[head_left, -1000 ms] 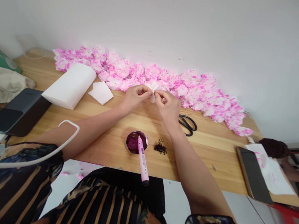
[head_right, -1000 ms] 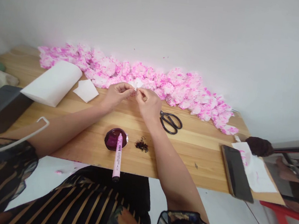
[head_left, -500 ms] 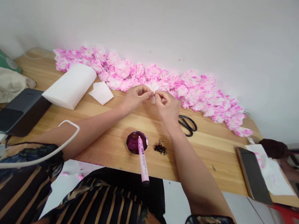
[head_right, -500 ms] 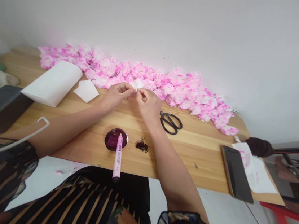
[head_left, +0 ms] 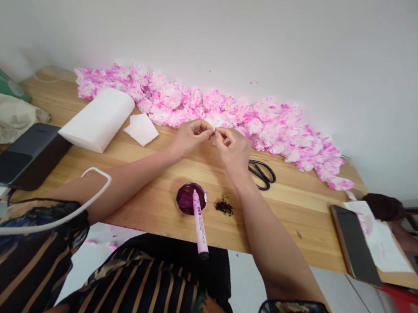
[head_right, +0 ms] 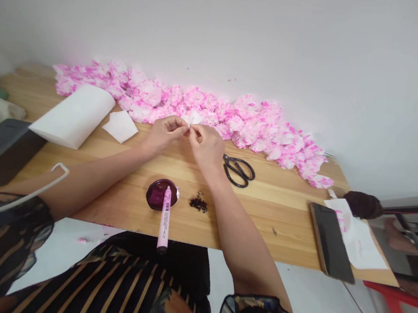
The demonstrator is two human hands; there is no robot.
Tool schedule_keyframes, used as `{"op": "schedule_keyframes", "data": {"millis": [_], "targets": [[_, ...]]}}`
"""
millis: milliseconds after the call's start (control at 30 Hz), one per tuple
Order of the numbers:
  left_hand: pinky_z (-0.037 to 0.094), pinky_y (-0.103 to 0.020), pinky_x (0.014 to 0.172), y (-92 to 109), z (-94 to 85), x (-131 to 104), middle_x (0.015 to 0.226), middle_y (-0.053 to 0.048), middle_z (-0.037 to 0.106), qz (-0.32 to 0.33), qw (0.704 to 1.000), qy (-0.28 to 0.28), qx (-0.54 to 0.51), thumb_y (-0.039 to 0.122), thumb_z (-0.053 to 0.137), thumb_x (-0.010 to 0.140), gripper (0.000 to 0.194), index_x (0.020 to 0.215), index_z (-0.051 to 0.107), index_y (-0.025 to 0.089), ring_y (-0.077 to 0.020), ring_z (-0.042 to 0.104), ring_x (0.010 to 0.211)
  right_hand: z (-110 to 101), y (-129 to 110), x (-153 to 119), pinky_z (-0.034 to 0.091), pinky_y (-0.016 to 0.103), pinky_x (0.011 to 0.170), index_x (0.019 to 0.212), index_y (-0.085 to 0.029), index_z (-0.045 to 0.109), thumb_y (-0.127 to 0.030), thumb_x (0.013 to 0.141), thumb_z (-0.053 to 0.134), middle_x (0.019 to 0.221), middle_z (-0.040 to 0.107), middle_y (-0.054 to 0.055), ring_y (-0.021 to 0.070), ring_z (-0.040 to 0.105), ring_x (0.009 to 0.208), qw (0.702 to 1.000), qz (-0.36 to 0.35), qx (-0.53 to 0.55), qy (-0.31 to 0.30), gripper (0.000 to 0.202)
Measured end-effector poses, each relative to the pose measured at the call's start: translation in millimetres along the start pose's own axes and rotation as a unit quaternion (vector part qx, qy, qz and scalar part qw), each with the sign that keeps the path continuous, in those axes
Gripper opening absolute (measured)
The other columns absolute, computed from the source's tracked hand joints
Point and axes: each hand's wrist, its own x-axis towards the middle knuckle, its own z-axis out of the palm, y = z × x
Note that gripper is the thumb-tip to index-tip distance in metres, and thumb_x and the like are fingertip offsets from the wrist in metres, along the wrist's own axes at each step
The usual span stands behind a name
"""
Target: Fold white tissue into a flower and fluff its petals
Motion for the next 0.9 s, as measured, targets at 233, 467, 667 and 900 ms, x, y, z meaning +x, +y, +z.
{"op": "schedule_keyframes", "data": {"millis": [233, 467, 667, 900], "targets": [[0.047, -0.023, 0.07, -0.8, -0.6, -0.1, 0.075, -0.002, 0.069, -0.004, 1.0, -0.001, 0.002, 0.023, 0.069, 0.078, 0.009, 0.075, 0.066, 0.015, -0.0107, 0.061, 0.073, -0.3, -0.5, 0.5, 0.052, 0.034, 0.077, 0.085, -0.023, 0.075, -0.028, 0.091, 0.055, 0.085, 0.076, 0.004, 0.0206, 0.068, 0.082, 1.0, 0.018, 0.021, 0.002, 0.021], [0.046, -0.022, 0.068, -0.8, -0.4, 0.2, 0.073, 0.0, 0.068, 0.002, 1.0, 0.01, 0.005, 0.021, 0.068, 0.077, 0.007, 0.074, 0.066, 0.015, -0.0095, 0.06, 0.07, -1.6, -2.4, 0.7, 0.051, 0.034, 0.08, 0.087, -0.023, 0.074, -0.028, 0.092, 0.058, 0.089, 0.077, 0.005, 0.0201, 0.068, 0.084, 1.0, -0.009, -0.025, 0.007, 0.018], [0.046, -0.022, 0.067, -2.1, 0.9, -0.7, 0.072, 0.001, 0.066, 0.002, 1.0, 0.006, 0.012, 0.019, 0.067, 0.076, 0.006, 0.073, 0.064, 0.015, -0.0088, 0.058, 0.068, -0.4, -1.2, 0.8, 0.05, 0.033, 0.077, 0.082, -0.023, 0.072, -0.025, 0.092, 0.057, 0.083, 0.076, 0.004, 0.0197, 0.067, 0.08, 0.998, -0.027, -0.048, 0.003, 0.018], [0.046, -0.022, 0.067, -0.4, 0.7, -0.5, 0.072, 0.001, 0.066, 0.002, 1.0, 0.003, 0.015, 0.017, 0.066, 0.078, 0.006, 0.073, 0.063, 0.015, -0.0088, 0.059, 0.068, -1.1, -1.4, -0.1, 0.049, 0.033, 0.075, 0.082, -0.023, 0.072, -0.025, 0.091, 0.055, 0.082, 0.075, 0.003, 0.0195, 0.066, 0.078, 0.999, -0.03, -0.023, 0.0, 0.02]]}}
